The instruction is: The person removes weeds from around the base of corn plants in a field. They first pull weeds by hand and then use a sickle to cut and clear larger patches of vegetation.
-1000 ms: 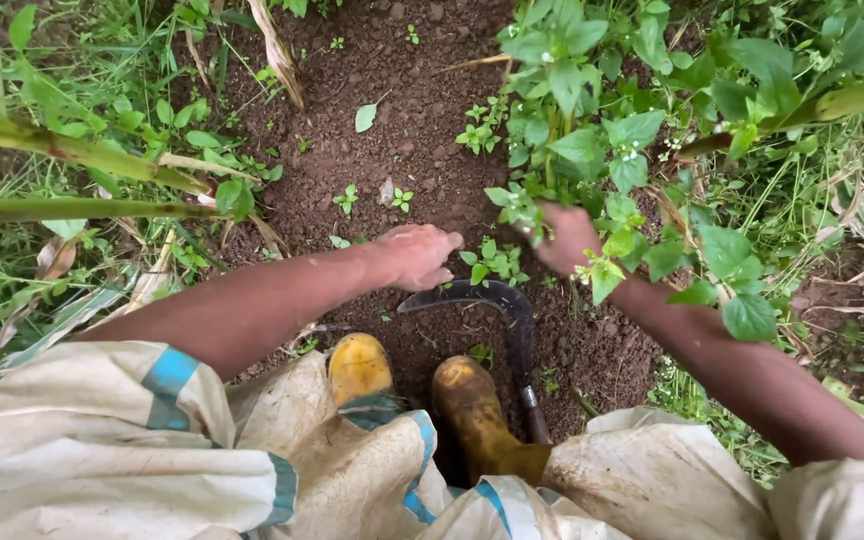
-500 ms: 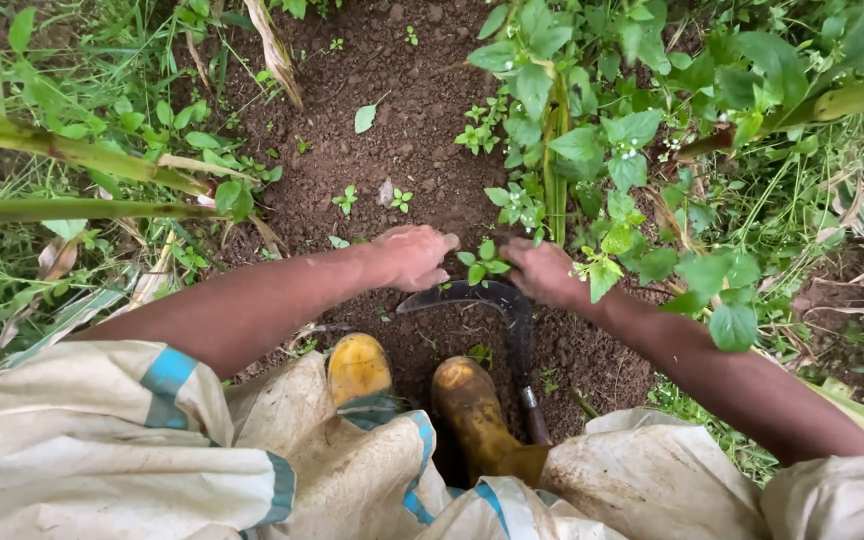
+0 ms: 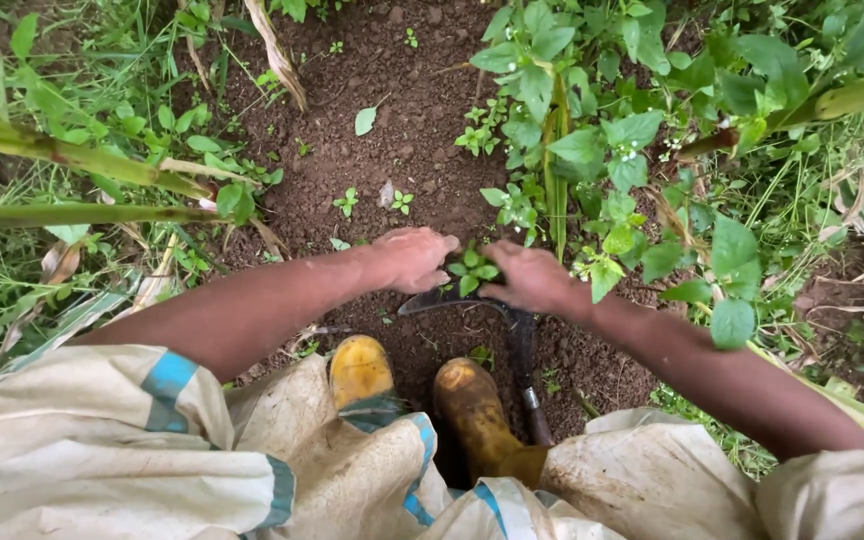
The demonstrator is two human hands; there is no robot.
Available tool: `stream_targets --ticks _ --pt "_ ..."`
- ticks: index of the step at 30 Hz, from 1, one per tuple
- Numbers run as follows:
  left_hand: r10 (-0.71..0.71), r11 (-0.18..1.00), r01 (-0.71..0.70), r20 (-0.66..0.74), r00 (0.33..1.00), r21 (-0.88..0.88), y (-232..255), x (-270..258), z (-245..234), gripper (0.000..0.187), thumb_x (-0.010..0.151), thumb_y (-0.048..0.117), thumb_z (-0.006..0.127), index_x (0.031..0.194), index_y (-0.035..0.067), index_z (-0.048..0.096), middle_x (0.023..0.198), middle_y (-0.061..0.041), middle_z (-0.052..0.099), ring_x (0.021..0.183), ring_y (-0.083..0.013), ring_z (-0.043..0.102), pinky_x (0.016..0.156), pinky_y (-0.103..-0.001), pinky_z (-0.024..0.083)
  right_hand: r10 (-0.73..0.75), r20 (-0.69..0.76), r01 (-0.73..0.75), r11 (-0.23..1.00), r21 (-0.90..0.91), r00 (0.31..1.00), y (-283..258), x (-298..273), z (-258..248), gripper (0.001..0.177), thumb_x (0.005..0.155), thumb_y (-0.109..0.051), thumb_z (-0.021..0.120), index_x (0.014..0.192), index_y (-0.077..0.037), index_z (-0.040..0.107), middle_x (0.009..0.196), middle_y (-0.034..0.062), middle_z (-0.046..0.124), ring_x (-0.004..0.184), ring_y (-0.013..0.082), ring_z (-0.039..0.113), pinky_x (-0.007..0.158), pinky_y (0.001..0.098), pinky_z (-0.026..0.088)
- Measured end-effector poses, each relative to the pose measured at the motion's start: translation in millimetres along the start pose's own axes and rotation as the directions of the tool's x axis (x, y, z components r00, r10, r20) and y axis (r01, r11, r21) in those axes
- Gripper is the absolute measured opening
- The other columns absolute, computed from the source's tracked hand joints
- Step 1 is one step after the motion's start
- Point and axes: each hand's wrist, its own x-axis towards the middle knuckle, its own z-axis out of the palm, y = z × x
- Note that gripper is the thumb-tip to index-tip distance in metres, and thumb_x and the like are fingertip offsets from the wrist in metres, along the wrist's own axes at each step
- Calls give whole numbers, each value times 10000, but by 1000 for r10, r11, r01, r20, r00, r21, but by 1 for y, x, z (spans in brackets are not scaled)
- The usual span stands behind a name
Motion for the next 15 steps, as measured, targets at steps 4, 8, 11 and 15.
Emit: stream_targets --ticks 4,8,11,15 --pt "-7 1000 7 1 1000 7 -1 1 2 444 933 394 634 1260 98 590 1146 -99 745 1147 -337 695 949 -538 572 -140 -231 122 989 -88 963 24 24 41 367 931 -298 670 1210 -60 659 1128 155 696 1022 371 724 863 515 601" --pt "1 1000 -1 -20 1000 5 0 -4 -1 455 924 413 632 1250 99 588 1124 -107 745 1128 -350 700 933 -549 574 -72 -323 110 989 101 944 6 -6 23 220 955 -217 624 1063 -50 719 978 157 747 952 391 738 831 521 613" --pt "-1 1000 1 -27 1000 18 0 -6 -7 447 928 407 623 1242 90 587 1126 -117 747 1127 -359 700 936 -551 574 86 -347 -16 980 199 934 -3 -18 18 209 1014 -238 599 1061 -72 716 940 121 755 911 322 762 852 457 631" --pt "7 1000 -6 -34 999 20 -1 -5 -4 454 928 409 623 1250 91 583 1123 -127 744 1120 -369 701 938 -563 572 313 -611 -144 940 311 727 89 46 58 513 996 -488 712 739 -45 744 606 151 690 642 324 737 608 396 571"
